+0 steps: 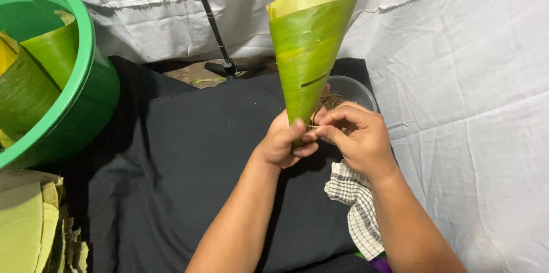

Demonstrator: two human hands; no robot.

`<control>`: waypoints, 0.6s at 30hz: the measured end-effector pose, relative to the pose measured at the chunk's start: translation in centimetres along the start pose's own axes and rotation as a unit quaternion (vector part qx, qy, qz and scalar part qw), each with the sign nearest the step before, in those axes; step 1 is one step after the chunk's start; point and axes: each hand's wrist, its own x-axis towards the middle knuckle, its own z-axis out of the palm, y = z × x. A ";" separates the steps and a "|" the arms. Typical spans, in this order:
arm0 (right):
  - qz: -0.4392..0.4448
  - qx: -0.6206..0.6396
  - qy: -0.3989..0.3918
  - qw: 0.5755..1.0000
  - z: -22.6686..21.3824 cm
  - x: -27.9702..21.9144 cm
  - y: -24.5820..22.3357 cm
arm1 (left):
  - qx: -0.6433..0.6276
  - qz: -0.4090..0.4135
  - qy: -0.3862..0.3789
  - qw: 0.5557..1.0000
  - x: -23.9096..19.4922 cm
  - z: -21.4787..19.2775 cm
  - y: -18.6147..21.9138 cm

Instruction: Cleaning banana leaves with a cloth and folding them into cone shapes, secured with toothpicks.

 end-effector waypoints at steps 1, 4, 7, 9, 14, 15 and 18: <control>-0.002 0.000 0.001 1.000 -0.1 0.1 -0.2 | 0.001 0.001 -0.001 1.000 0.0 0.8 1.0; -0.006 0.004 -0.005 1.000 -0.4 0.0 -0.8 | -0.045 -0.018 -0.044 0.998 -0.3 2.5 2.8; -0.017 0.005 -0.003 1.000 -0.7 0.0 -1.7 | -0.101 -0.035 -0.047 0.993 -0.6 2.7 3.1; -0.025 -0.008 -0.017 0.999 -1.0 0.0 -2.1 | -0.091 -0.043 -0.041 0.994 -0.8 2.9 3.4; -0.050 0.014 -0.012 0.999 -0.9 0.0 -2.0 | -0.103 -0.045 -0.059 0.992 -0.7 2.5 3.1; -0.056 0.037 -0.011 0.998 -0.8 0.1 -2.0 | -0.111 -0.028 -0.057 0.992 -0.7 2.1 2.8; -0.055 0.066 -0.007 0.996 -0.6 -0.6 -1.0 | -0.060 -0.053 -0.052 0.995 -1.3 -0.4 0.5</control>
